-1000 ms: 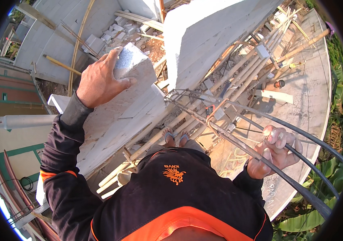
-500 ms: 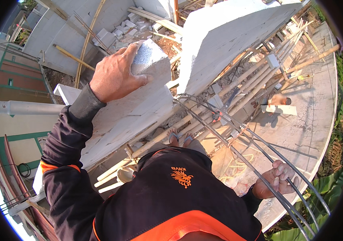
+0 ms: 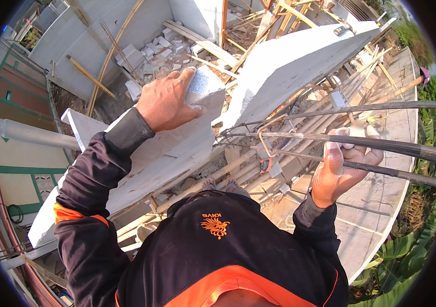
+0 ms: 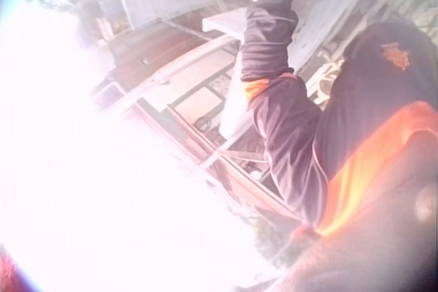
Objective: The person positions lightweight concrete panels onto a wall frame, secures them with rebar, and uses a hammer and a saw to adjust the fit.
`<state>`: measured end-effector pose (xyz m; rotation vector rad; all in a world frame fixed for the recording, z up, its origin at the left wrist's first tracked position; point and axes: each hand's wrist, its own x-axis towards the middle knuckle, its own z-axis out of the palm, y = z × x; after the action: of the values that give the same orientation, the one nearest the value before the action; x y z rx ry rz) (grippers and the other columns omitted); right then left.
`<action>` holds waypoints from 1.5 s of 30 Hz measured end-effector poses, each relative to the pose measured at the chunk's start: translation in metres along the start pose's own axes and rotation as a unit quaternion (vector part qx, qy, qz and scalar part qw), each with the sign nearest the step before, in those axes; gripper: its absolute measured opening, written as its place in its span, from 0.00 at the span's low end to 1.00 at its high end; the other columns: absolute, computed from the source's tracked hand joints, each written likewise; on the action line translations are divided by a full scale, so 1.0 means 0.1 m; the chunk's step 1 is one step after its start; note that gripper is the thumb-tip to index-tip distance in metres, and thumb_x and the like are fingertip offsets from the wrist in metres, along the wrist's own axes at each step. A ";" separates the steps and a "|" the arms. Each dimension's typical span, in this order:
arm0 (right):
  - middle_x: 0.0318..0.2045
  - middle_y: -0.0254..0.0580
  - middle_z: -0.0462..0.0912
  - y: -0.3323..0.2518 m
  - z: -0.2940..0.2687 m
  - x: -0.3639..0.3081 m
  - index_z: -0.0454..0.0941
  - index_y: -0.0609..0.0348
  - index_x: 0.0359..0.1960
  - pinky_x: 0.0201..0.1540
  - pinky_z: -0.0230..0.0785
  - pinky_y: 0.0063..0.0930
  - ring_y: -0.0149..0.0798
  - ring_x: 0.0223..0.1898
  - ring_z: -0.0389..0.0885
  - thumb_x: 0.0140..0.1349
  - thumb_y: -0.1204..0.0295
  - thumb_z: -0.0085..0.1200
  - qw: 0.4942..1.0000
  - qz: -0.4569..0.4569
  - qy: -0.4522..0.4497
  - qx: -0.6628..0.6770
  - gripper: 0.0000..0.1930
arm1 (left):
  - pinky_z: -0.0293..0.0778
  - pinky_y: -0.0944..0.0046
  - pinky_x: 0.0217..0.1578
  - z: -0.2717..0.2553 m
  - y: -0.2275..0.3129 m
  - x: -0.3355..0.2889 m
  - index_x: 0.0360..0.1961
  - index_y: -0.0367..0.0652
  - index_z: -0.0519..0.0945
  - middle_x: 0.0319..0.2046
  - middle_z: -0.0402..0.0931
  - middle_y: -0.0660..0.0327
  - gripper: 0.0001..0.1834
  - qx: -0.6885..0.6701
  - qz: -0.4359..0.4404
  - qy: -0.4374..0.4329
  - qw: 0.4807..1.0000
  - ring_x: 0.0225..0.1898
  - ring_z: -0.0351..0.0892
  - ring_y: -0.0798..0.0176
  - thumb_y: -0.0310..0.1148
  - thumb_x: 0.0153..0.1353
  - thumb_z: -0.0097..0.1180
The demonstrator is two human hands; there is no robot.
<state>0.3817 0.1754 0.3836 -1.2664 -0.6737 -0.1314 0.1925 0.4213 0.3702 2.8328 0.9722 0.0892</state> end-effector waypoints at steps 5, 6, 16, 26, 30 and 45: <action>0.35 0.37 0.70 0.18 0.20 0.15 0.55 0.68 0.63 0.43 0.71 0.23 0.29 0.37 0.67 0.53 0.78 0.56 0.997 -0.055 -0.045 -0.002 0.35 | 0.79 0.50 0.48 -0.03 0.04 -0.02 0.66 0.36 0.68 0.50 0.80 0.43 0.47 -0.014 -0.023 -0.015 1.000 0.46 0.84 0.42 0.51 0.48 0.68; 0.35 0.38 0.70 0.22 0.20 0.17 0.55 0.69 0.62 0.43 0.72 0.23 0.29 0.38 0.68 0.53 0.78 0.56 0.996 -0.073 -0.045 0.020 0.35 | 0.79 0.50 0.48 -0.03 0.07 -0.04 0.66 0.36 0.68 0.50 0.80 0.44 0.47 -0.015 -0.031 -0.020 0.999 0.46 0.84 0.42 0.51 0.48 0.67; 0.36 0.34 0.69 0.37 0.53 0.46 0.53 0.60 0.66 0.39 0.70 0.19 0.25 0.34 0.69 0.52 0.79 0.68 0.988 -0.097 -0.093 0.078 0.42 | 0.78 0.49 0.44 0.01 0.14 -0.11 0.67 0.38 0.67 0.44 0.79 0.49 0.46 -0.019 -0.001 0.000 1.000 0.44 0.82 0.43 0.44 0.46 0.70; 0.40 0.35 0.65 0.44 0.88 0.60 0.56 0.60 0.64 0.46 0.68 0.25 0.28 0.40 0.65 0.56 0.79 0.65 0.971 -0.109 -0.183 0.105 0.37 | 0.77 0.49 0.44 0.00 0.18 -0.10 0.66 0.39 0.68 0.43 0.79 0.49 0.46 -0.026 0.001 0.013 1.000 0.43 0.82 0.42 0.44 0.46 0.70; 0.40 0.34 0.67 0.38 0.95 0.54 0.56 0.60 0.64 0.45 0.67 0.21 0.26 0.40 0.66 0.57 0.77 0.68 0.965 -0.129 -0.200 0.108 0.38 | 0.78 0.49 0.45 0.00 0.16 -0.09 0.67 0.40 0.67 0.44 0.79 0.49 0.46 -0.021 -0.005 0.002 1.000 0.44 0.82 0.42 0.44 0.46 0.70; 0.40 0.33 0.75 0.52 0.88 0.87 0.72 0.62 0.45 0.49 0.63 0.20 0.25 0.43 0.69 0.76 0.68 0.46 0.953 -0.179 -0.220 0.103 0.09 | 0.78 0.50 0.47 -0.03 0.18 -0.08 0.68 0.37 0.67 0.51 0.79 0.46 0.48 -0.016 -0.014 -0.012 1.000 0.46 0.83 0.43 0.45 0.45 0.69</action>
<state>0.4401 0.2955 0.3989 -0.9664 -1.2697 -0.0723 0.1966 0.4030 0.3758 2.7832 0.9973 0.0669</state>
